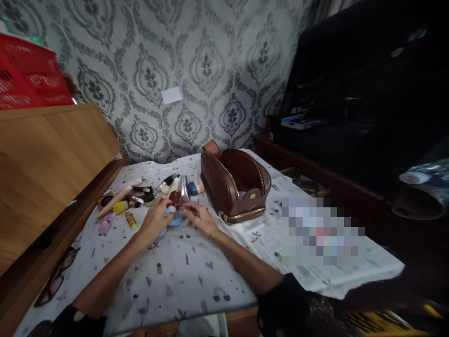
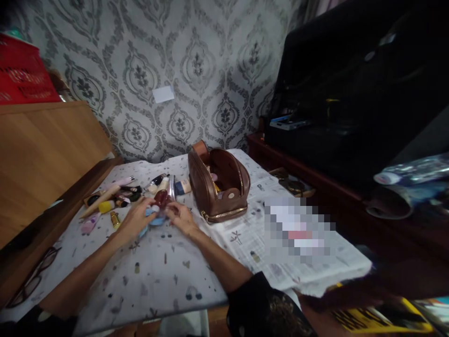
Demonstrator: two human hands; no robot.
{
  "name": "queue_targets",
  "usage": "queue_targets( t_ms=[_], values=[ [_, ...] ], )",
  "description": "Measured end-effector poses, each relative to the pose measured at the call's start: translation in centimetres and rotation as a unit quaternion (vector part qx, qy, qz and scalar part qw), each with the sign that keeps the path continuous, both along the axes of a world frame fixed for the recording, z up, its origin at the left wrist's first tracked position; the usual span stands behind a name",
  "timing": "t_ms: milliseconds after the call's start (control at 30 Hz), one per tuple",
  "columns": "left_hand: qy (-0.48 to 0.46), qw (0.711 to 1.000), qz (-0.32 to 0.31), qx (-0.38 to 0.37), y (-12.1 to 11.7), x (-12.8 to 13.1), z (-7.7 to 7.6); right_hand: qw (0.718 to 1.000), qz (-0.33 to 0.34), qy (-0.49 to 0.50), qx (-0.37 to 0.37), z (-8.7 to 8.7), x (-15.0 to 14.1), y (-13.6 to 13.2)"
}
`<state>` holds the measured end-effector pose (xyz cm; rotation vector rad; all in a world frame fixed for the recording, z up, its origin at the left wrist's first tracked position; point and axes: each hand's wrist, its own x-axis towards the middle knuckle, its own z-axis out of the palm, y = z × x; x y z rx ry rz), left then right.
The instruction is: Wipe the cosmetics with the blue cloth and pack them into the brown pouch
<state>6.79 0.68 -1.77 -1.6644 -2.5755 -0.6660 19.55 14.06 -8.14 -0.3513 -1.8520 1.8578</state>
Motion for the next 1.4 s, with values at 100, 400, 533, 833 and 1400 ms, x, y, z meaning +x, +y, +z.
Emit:
queue_targets(
  t_ms=[100, 400, 533, 833, 1400],
  values=[
    [-0.165, 0.983, -0.077, 0.029, -0.7, 0.8, 0.6, 0.998, -0.053, -0.02, 0.035, -0.6, -0.3, 0.7],
    [-0.018, 0.977, 0.071, 0.202, 1.6, -1.5, -1.5, 0.977, -0.086, -0.084, 0.179, -0.4, 0.2, 0.7],
    [0.024, 0.986, -0.023, 0.165, 2.7, -1.0, -4.8, 0.955, -0.068, -0.095, 0.272, 0.1, 0.3, 0.1],
    [0.024, 0.993, 0.019, 0.112, 2.3, -2.5, -4.6, 0.938, -0.066, -0.096, 0.325, 0.1, -0.1, 0.0],
    [0.058, 0.995, 0.076, 0.017, 0.5, -1.8, -2.6, 0.937, -0.04, -0.13, 0.322, 0.9, 1.4, 2.4]
  ],
)
